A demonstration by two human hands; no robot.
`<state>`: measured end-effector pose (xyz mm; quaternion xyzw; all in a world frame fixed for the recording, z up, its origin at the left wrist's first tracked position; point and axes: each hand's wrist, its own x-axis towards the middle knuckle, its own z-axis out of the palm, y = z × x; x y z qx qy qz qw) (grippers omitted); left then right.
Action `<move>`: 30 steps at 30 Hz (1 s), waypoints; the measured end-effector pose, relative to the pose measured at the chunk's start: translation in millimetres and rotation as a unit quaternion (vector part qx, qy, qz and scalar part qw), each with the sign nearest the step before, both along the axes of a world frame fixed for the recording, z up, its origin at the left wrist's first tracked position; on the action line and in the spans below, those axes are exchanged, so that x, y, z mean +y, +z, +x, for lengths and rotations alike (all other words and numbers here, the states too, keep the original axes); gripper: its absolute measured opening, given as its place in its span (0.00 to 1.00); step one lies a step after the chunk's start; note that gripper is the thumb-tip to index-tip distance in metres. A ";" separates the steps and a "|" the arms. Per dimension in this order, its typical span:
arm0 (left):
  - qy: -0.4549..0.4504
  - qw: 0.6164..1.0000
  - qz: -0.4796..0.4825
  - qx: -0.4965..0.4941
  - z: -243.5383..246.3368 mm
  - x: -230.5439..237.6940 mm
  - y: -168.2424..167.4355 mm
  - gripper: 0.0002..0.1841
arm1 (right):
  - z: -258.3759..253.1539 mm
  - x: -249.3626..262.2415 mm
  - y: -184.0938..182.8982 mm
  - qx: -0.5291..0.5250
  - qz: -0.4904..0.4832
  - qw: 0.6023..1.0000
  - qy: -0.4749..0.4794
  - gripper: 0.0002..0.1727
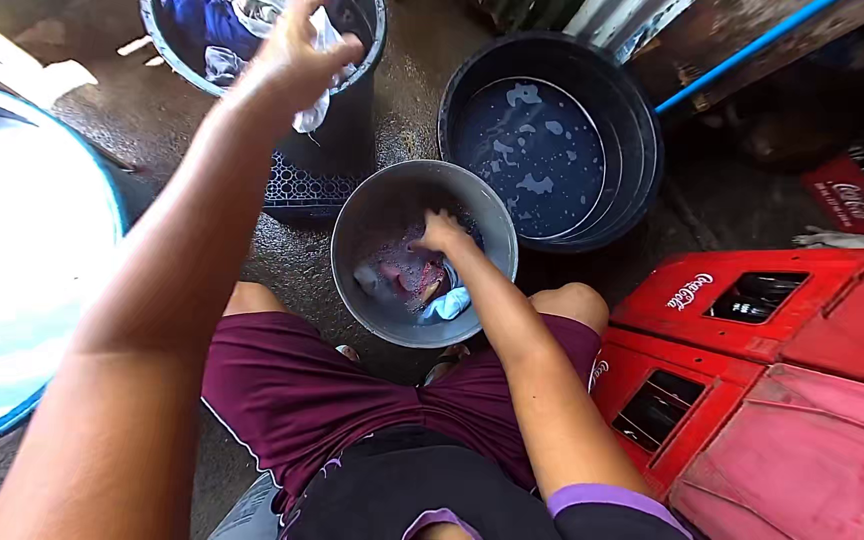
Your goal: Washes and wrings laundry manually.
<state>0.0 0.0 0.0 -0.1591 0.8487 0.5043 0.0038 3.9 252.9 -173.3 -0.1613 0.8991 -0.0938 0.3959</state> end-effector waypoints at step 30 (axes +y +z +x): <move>0.212 0.837 0.421 0.279 110.8 163.4 -63.2 0.16 | 44.9 47.9 181.5 -0.084 -0.736 0.575 -0.349 0.21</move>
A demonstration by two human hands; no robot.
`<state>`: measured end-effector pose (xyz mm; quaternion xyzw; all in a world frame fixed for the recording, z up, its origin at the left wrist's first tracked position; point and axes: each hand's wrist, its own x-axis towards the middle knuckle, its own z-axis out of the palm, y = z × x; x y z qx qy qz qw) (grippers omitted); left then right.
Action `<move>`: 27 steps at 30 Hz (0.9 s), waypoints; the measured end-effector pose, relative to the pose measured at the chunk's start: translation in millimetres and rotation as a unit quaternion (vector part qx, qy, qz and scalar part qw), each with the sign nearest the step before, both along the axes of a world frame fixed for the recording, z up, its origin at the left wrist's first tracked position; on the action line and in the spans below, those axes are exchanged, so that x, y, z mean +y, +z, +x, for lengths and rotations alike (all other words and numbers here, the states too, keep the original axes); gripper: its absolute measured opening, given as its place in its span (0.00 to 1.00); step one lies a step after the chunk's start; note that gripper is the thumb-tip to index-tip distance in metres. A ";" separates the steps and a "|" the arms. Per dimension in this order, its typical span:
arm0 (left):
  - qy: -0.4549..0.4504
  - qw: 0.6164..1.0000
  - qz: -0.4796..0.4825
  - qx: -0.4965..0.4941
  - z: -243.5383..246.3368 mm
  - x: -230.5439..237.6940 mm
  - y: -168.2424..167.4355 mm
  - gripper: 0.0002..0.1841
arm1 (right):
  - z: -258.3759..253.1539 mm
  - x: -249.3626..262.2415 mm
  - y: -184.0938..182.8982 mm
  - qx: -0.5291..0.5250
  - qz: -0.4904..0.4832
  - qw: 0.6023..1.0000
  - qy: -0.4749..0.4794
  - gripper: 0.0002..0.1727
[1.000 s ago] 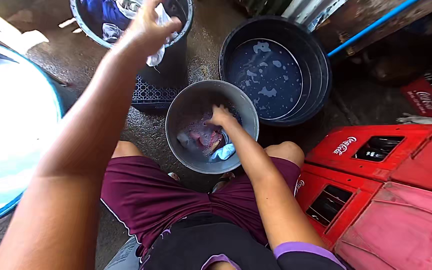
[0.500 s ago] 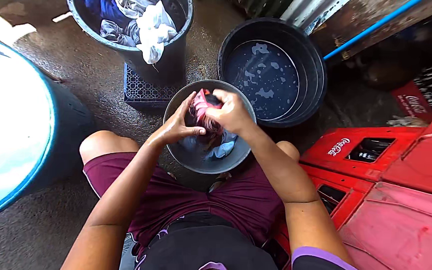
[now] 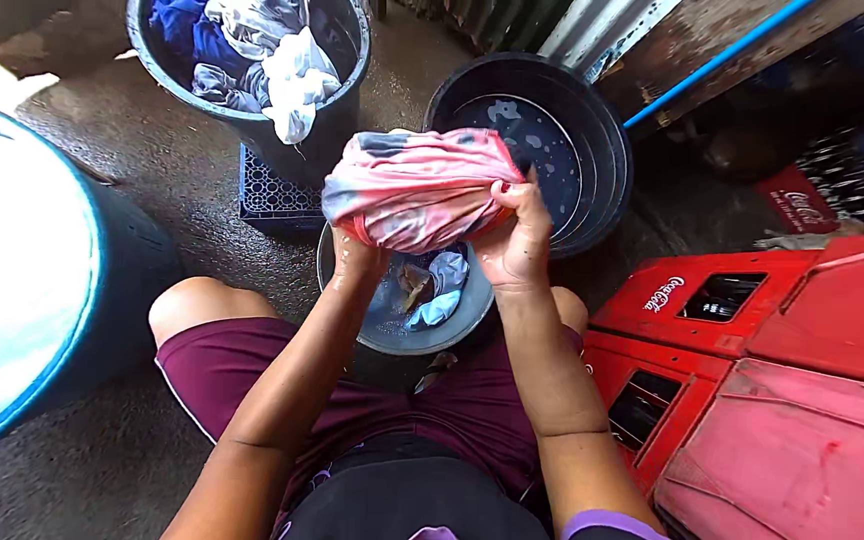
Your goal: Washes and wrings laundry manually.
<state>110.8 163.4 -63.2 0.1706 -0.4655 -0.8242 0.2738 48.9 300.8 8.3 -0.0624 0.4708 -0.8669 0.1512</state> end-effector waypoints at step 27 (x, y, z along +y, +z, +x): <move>-0.268 0.911 0.302 -0.084 33.3 -5.8 -15.7 0.41 | 39.3 -32.9 -72.0 0.425 0.244 0.870 -0.054 0.25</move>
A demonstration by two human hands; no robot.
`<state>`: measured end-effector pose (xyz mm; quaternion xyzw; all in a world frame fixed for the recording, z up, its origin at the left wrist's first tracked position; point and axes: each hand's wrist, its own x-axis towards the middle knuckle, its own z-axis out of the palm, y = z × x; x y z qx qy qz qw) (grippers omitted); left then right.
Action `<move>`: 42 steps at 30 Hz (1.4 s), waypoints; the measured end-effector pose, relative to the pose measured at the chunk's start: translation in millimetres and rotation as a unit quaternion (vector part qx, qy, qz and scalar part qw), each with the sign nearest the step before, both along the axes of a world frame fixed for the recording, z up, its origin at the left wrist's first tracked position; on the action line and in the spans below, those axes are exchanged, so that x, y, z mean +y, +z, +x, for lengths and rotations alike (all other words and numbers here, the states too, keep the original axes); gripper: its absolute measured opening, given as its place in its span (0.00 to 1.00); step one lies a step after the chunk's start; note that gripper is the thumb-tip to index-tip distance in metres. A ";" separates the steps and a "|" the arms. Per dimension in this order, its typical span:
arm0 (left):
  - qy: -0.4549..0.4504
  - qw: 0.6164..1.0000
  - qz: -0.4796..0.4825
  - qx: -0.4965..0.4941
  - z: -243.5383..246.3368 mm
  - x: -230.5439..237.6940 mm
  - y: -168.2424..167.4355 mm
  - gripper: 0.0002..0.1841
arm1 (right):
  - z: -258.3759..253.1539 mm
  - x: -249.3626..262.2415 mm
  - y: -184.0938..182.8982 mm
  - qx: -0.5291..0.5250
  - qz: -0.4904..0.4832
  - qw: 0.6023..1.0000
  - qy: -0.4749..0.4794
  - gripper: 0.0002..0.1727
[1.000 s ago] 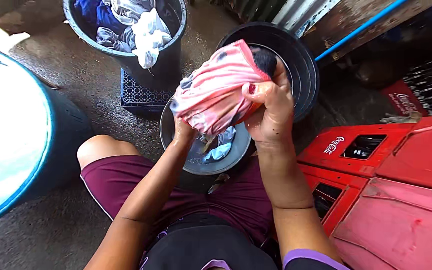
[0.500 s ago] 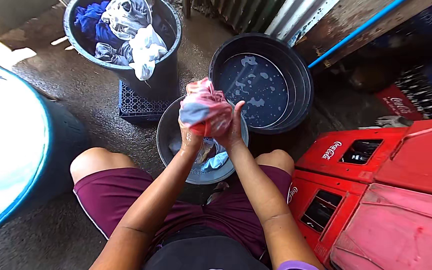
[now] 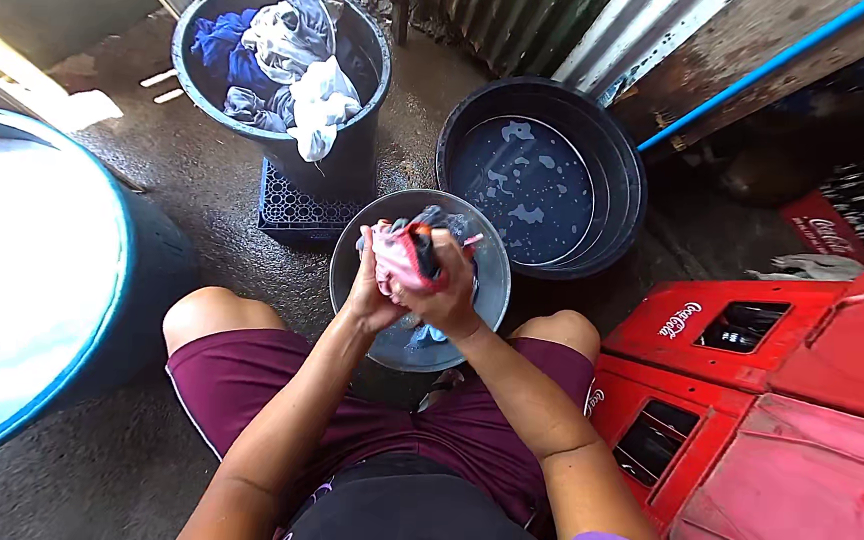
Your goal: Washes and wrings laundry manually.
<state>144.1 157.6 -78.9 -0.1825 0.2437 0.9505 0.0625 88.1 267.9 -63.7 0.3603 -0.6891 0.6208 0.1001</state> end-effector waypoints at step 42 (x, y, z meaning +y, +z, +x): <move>0.111 0.843 -0.519 0.084 -48.5 -55.0 36.3 0.13 | -61.7 9.2 -17.6 -0.617 -0.038 0.754 0.222 0.26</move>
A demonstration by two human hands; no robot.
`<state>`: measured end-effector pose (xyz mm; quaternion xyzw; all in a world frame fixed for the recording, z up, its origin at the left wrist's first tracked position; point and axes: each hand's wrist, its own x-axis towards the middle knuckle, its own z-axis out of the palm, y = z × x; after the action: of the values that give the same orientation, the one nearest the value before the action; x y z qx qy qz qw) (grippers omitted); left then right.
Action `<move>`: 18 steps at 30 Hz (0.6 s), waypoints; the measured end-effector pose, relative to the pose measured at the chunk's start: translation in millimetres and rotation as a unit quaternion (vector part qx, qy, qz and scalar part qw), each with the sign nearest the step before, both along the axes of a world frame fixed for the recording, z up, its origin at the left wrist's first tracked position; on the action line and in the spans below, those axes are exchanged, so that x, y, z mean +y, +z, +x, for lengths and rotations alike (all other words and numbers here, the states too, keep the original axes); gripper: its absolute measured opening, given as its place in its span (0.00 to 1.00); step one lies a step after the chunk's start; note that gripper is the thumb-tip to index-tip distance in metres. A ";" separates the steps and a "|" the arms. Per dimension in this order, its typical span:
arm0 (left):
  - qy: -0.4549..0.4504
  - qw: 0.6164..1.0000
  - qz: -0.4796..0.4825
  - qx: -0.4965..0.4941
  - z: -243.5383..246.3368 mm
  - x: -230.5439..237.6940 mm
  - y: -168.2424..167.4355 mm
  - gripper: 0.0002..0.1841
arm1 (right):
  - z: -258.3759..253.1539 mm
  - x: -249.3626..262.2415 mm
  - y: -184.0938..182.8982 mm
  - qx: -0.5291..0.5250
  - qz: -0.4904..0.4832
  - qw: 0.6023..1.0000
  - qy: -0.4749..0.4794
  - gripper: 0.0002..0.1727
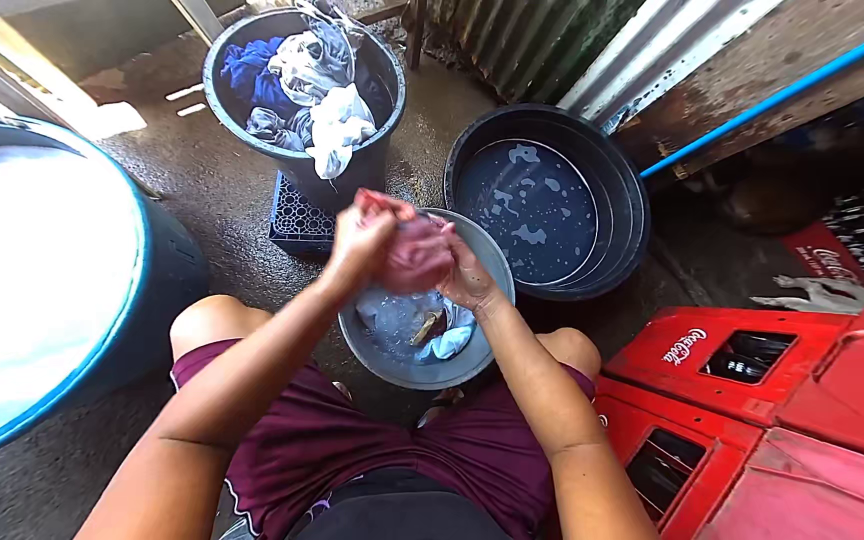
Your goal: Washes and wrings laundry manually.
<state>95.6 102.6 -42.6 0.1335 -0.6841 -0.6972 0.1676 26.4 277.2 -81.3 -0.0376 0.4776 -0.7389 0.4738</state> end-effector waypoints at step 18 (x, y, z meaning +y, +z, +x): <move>-0.090 0.975 -0.161 -0.124 -26.5 -89.6 39.0 0.45 | 0.9 -3.7 -82.1 0.353 0.581 0.638 0.362 0.25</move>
<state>69.1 13.0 -3.6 0.1281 -0.8118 -0.5685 0.0370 27.3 273.4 -163.4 -0.1821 0.8878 -0.0092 0.4226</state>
